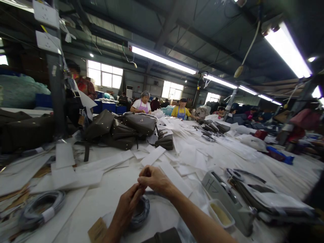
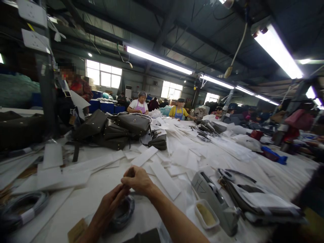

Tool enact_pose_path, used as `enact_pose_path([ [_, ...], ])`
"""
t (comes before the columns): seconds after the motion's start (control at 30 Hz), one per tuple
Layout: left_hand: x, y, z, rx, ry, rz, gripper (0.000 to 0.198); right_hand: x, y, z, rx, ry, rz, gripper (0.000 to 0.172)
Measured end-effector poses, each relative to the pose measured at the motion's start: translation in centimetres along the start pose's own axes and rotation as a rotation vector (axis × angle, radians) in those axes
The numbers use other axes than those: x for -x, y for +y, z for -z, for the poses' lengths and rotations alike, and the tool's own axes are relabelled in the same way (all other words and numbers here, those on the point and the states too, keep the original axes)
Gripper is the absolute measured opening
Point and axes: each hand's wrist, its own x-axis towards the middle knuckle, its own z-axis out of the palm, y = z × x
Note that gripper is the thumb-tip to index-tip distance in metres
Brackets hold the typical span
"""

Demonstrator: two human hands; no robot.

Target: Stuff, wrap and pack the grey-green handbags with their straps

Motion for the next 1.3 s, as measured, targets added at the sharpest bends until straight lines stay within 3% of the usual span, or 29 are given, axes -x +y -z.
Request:
enact_pose_path([
  [0.13,0.0,0.8,0.3,0.067,0.035,0.087,0.055,-0.5,0.0,-0.9,-0.100,0.012,0.018,0.031],
  [0.4,-0.1,-0.8,0.2,0.247,-0.015,0.199,0.061,-0.3,1.1,-1.0,-0.171,-0.013,-0.030,0.017],
  [0.57,0.3,0.0,-0.3,0.449,0.011,0.314,0.072,1.0,0.2,-0.8,-0.187,-0.092,0.018,0.010],
  [0.7,0.4,0.3,-0.6,0.402,0.002,0.190,0.068,1.2,0.4,-0.3,-0.202,-0.160,0.036,0.013],
  [0.9,0.7,0.3,-0.6,0.327,0.116,0.110,0.055,1.2,1.8,-0.4,-0.255,-0.030,-0.033,0.046],
  [1.1,0.8,0.5,-0.6,0.261,0.161,0.041,0.045,1.6,1.7,-2.0,-0.202,0.095,-0.001,0.042],
  [1.3,0.5,0.3,-0.5,0.395,0.135,0.126,0.053,1.7,1.7,-3.0,-0.233,0.196,-0.001,0.048],
])
